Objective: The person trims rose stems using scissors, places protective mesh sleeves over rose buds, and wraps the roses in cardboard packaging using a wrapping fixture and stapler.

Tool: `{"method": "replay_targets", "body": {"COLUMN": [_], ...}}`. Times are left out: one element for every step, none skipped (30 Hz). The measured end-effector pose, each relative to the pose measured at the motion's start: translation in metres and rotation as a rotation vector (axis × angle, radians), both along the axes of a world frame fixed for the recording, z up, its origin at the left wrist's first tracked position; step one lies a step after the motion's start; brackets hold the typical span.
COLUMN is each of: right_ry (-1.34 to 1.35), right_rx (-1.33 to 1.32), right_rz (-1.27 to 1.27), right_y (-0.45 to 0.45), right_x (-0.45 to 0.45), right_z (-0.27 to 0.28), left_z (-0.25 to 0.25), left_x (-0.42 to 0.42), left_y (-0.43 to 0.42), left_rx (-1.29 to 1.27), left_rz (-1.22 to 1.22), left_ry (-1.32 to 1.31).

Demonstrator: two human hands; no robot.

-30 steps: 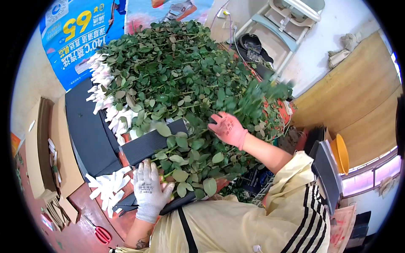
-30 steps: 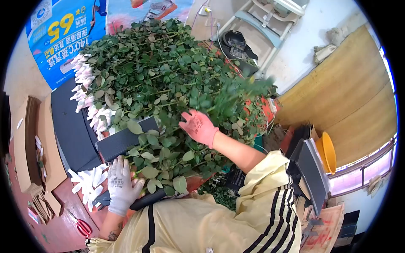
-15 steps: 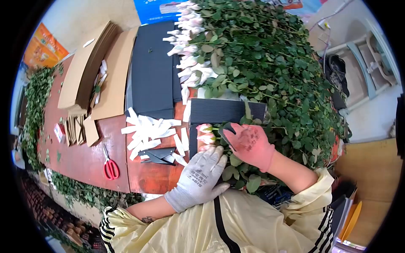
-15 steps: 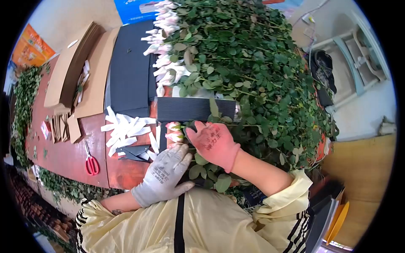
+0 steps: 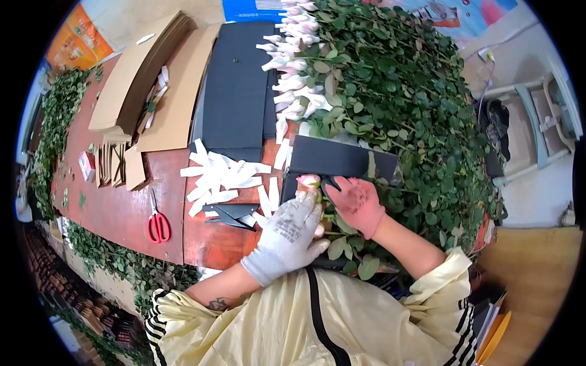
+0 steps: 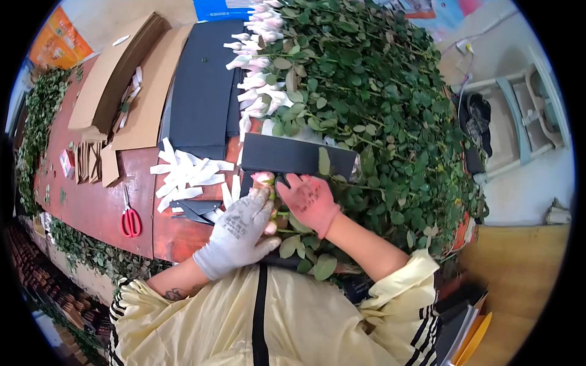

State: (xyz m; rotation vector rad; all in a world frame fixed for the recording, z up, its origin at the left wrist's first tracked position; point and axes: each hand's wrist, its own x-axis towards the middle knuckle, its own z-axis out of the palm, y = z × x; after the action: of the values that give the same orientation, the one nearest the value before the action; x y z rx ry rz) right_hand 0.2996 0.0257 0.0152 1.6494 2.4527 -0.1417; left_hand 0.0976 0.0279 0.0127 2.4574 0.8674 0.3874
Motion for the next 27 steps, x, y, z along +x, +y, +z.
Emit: {"method": "replay_targets", "body": {"right_ry": [-0.031, -0.023, -0.041, -0.059, 0.034, 0.043, 0.054, 0.064, 0.072, 0.109, 0.145, 0.178, 0.133, 0.137, 0.152, 0.164, 0.160, 0.159, 0.157, 0.153, 0.151, 0.187, 0.222, 0.216, 0.191, 0.167, 0.137], "right_rx": [0.027, 0.020, 0.008, -0.006, 0.442, 0.433, 0.191, -0.050, -0.055, -0.052, -0.049, -0.044, -0.022, -0.026, 0.014, 0.056, -0.112, -0.113, -0.211, -0.310, -0.310, -0.367, -0.426, -0.432, -0.254, -0.077, 0.111], "right_rz": [-0.029, -0.043, -0.067, -0.085, 0.080, 0.083, 0.071, 0.057, 0.051, 0.090, 0.128, 0.168, 0.157, 0.155, 0.138, 0.121, 0.048, 0.049, 0.077, 0.108, 0.117, 0.096, 0.078, 0.094, 0.036, -0.024, 0.015], "right_y": [-0.001, -0.001, 0.000, -0.003, -0.016, -0.024, -0.031, -0.038, -0.046, -0.056, -0.065, -0.071, -0.071, -0.071, -0.071, -0.070, -0.065, -0.061, -0.058, -0.056, -0.053, -0.050, -0.048, -0.047, -0.048, -0.051, -0.057], "right_x": [-0.003, -0.004, -0.006, -0.009, -0.004, -0.005, -0.008, -0.011, -0.013, -0.015, -0.018, -0.019, -0.021, -0.022, -0.023, -0.023, -0.029, -0.030, -0.030, -0.029, -0.026, -0.022, -0.018, -0.018, -0.017, -0.016, -0.012], "right_z": [-0.008, -0.004, 0.007, 0.016, 0.022, 0.031, 0.043, 0.048, 0.044, 0.038, 0.032, 0.027, 0.024, 0.021, 0.019, 0.017, 0.021, 0.021, 0.021, 0.021, 0.023, 0.026, 0.030, 0.034, 0.039, 0.041, 0.032], "left_z": [0.000, -0.003, -0.003, -0.002, 0.002, 0.009, 0.005, 0.000, 0.000, 0.005, 0.015, 0.019, 0.017, 0.018, 0.021, 0.023, 0.023, 0.022, 0.021, 0.019, 0.015, 0.015, 0.016, 0.017, 0.019, 0.023, 0.024], "left_x": [0.001, -0.002, -0.008, -0.017, -0.026, -0.032, -0.043, -0.053, -0.059, -0.060, -0.060, -0.057, -0.052, -0.048, -0.046, -0.044, -0.042, -0.039, -0.035, -0.033, -0.031, -0.032, -0.033, -0.034, -0.033, -0.032, -0.031], "left_y": [0.005, 0.011, 0.020, 0.028, 0.029, 0.034, 0.032, 0.029, 0.026, 0.021, 0.016, 0.010, 0.004, -0.001, -0.005, -0.009, -0.016, -0.020, -0.024, -0.027, -0.026, -0.025, -0.025, -0.026, -0.026, -0.025, -0.025], "left_rx": [0.004, 0.018, -0.045, -0.112, -0.098, -0.082, -0.085, -0.086, -0.152, -0.160, -0.169, -0.176, -0.127, -0.132, -0.143, -0.152, -0.127, -0.128, -0.070, -0.013, 0.021, 0.022, 0.014, 0.002, -0.001, -0.028, -0.056], "left_rz": [-0.015, -0.019, -0.073, -0.120, -0.062, -0.026, 0.030, 0.082, 0.075, 0.067, 0.017, -0.033, -0.031, -0.032, -0.040, -0.049, -0.072, -0.071, -0.079, -0.083, -0.086, -0.075, -0.078, -0.079, -0.063, -0.052, -0.046], "left_ry": [0.036, -0.015, -0.116, -0.217, -0.256, -0.308, -0.312, -0.316, -0.302, -0.294, -0.239, -0.186, -0.263, -0.259, -0.174, -0.090, -0.055, -0.055, -0.001, 0.052, -0.008, -0.010, -0.009, -0.009, -0.011, 0.025, 0.061]}}
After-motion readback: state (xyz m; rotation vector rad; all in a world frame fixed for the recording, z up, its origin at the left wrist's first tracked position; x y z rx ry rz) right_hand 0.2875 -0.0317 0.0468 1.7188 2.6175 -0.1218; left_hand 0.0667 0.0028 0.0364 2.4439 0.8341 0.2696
